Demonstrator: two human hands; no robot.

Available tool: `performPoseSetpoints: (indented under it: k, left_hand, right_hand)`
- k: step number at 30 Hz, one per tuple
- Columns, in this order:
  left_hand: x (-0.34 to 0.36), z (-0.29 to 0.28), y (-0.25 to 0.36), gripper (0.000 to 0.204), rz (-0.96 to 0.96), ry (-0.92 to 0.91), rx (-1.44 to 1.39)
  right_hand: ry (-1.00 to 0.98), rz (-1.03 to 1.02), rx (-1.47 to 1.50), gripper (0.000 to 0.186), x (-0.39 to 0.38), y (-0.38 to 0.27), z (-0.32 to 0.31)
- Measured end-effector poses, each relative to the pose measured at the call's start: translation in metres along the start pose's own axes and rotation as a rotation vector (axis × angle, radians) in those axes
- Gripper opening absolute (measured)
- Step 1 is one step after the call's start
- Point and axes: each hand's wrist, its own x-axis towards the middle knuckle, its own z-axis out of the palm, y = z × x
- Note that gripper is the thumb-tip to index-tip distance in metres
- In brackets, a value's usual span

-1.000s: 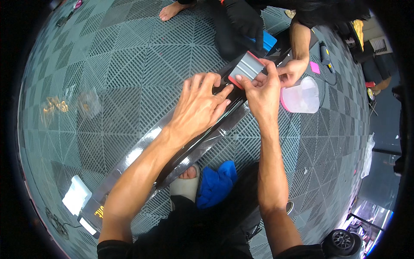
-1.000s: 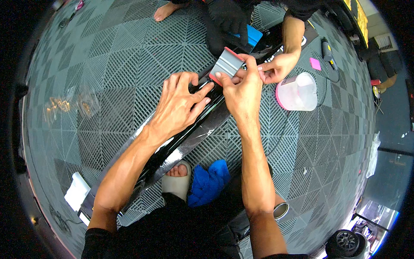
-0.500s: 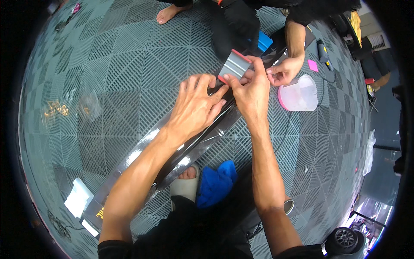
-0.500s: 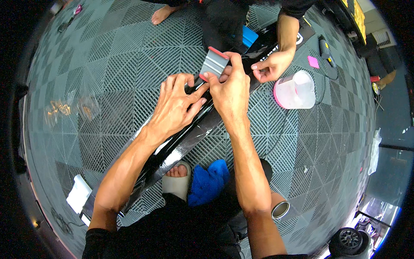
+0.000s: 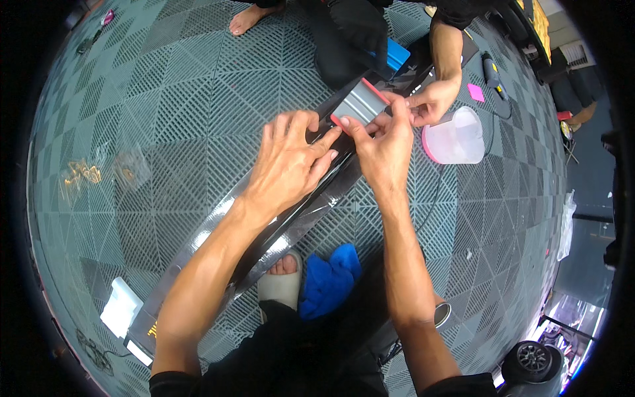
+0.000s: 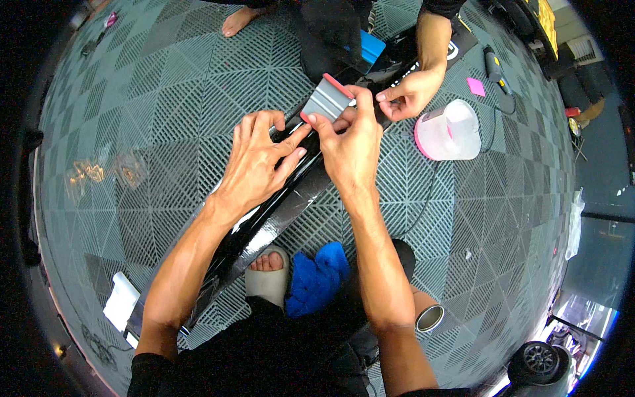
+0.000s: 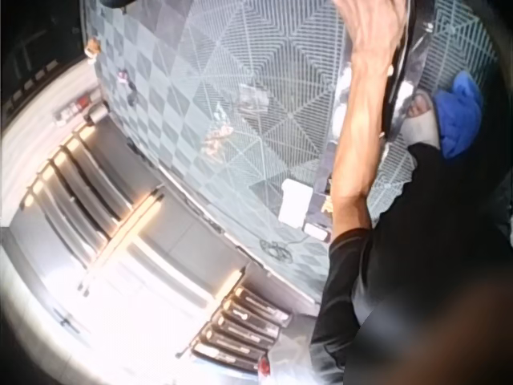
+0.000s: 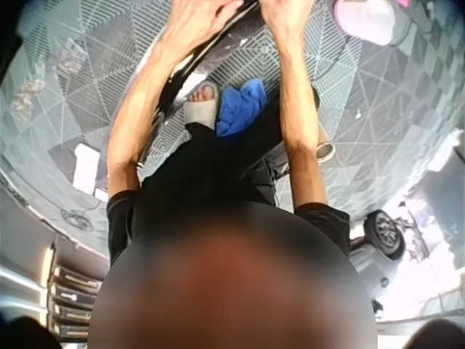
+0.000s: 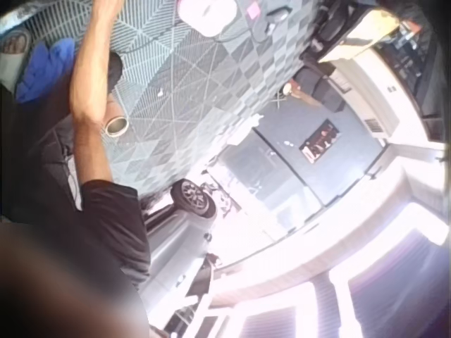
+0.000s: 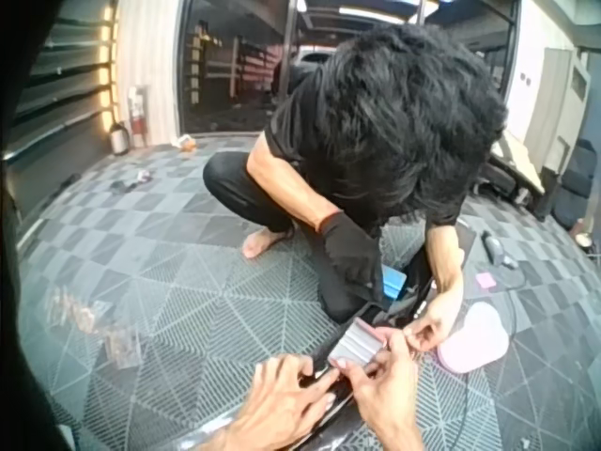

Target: The person applies a clear protective film to a black car part using a squeegee and fingers to smooth out bubbles and ensure adhesion. They repeatedly press and rub the film along the surface, occasionally lifting edges to adjust placement.

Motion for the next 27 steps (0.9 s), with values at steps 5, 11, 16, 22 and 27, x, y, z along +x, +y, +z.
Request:
performPoseSetpoints:
  k: [5, 11, 16, 22, 27]
  left_hand:
    - [0.001, 0.0, 0.001, 0.037, -0.001, -0.006, 0.003]
    - [0.002, -0.003, -0.003, 0.042, 0.015, -0.036, -0.008]
    - [0.003, -0.004, -0.002, 0.044, -0.017, -0.002, -0.091]
    - [0.005, -0.005, -0.006, 0.042, 0.047, -0.049, 0.001]
    - [0.005, -0.002, -0.012, 0.043, 0.156, -0.099, 0.064]
  right_hand:
    - [0.035, -0.029, 0.028, 0.057, -0.002, 0.003, 0.002]
    - [0.101, 0.036, 0.247, 0.056, 0.006, 0.007, -0.016]
    - [0.207, 0.098, 0.361, 0.059, 0.004, 0.017, -0.033]
    - [0.247, 0.107, 0.37, 0.062, -0.004, 0.029, -0.049]
    - [0.207, 0.092, 0.424, 0.059, -0.013, 0.027, -0.045]
